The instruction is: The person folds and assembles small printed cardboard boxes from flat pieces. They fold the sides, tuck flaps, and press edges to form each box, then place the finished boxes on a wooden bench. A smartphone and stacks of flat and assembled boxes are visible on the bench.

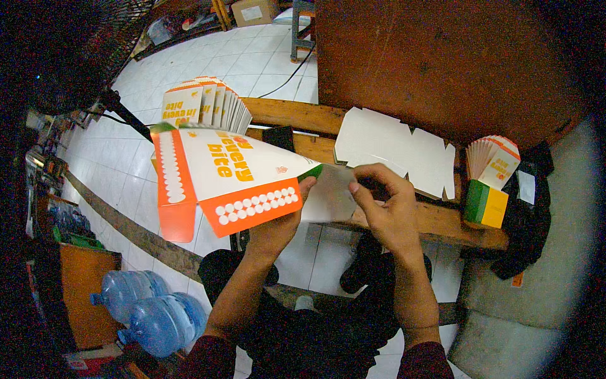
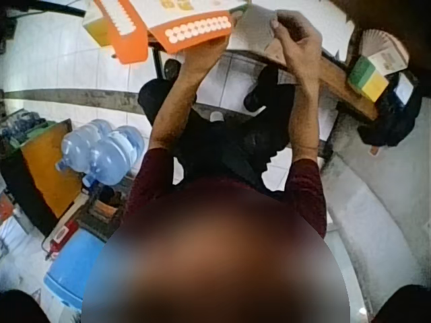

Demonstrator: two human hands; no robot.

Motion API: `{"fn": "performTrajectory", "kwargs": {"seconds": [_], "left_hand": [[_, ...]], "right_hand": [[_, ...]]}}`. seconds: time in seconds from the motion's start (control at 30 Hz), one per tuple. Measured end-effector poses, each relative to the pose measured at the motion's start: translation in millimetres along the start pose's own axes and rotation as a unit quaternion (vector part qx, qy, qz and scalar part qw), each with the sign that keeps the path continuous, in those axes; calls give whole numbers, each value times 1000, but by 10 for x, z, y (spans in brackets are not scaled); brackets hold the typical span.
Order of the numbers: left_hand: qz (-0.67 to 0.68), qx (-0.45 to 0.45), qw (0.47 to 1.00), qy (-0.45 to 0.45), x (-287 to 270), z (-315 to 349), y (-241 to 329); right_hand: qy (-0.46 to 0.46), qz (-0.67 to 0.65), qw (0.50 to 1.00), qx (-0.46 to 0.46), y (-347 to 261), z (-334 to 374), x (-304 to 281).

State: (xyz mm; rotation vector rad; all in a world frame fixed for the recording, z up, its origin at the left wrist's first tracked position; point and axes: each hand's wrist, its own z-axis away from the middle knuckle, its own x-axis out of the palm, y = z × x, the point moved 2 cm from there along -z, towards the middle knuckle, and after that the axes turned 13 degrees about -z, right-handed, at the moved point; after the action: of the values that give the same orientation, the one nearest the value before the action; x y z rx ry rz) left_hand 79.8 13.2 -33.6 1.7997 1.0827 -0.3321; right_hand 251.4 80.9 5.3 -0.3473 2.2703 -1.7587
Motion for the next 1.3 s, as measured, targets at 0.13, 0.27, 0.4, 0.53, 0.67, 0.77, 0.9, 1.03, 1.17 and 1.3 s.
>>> {"fn": "performTrajectory", "kwargs": {"seconds": [0.13, 0.27, 0.4, 0.53, 0.67, 0.77, 0.9, 1.03, 1.17, 1.3], "left_hand": [[-102, 76, 992, 15, 91, 14, -98], [13, 21, 999, 46, 121, -70, -81], [230, -72, 968, 67, 142, -149, 11], [197, -76, 977, 10, 172, -73, 64], [-47, -21, 998, -43, 163, 51, -7], [-135, 81, 987, 9, 174, 93, -42], [-128, 90, 988, -13, 184, 181, -79], [-26, 36, 999, -3, 104, 128, -99], [283, -129, 949, 47, -40, -59, -80], [473, -166, 865, 5, -49, -156, -18]], "right_hand": [[-47, 94, 986, -127, 9, -56, -40], [19, -10, 1000, -14, -2, -14, -64], [14, 5, 1000, -15, -46, 41, 51], [32, -17, 999, -30, -22, 38, 138], [53, 30, 993, -104, -18, 38, 184], [52, 57, 988, -136, -13, 43, 219], [58, 48, 983, -166, 3, 67, 295], [26, 127, 971, -199, -27, 126, 404], [-82, 133, 963, -217, -80, 55, 318], [127, 52, 974, -179, -25, -197, -74]]}}
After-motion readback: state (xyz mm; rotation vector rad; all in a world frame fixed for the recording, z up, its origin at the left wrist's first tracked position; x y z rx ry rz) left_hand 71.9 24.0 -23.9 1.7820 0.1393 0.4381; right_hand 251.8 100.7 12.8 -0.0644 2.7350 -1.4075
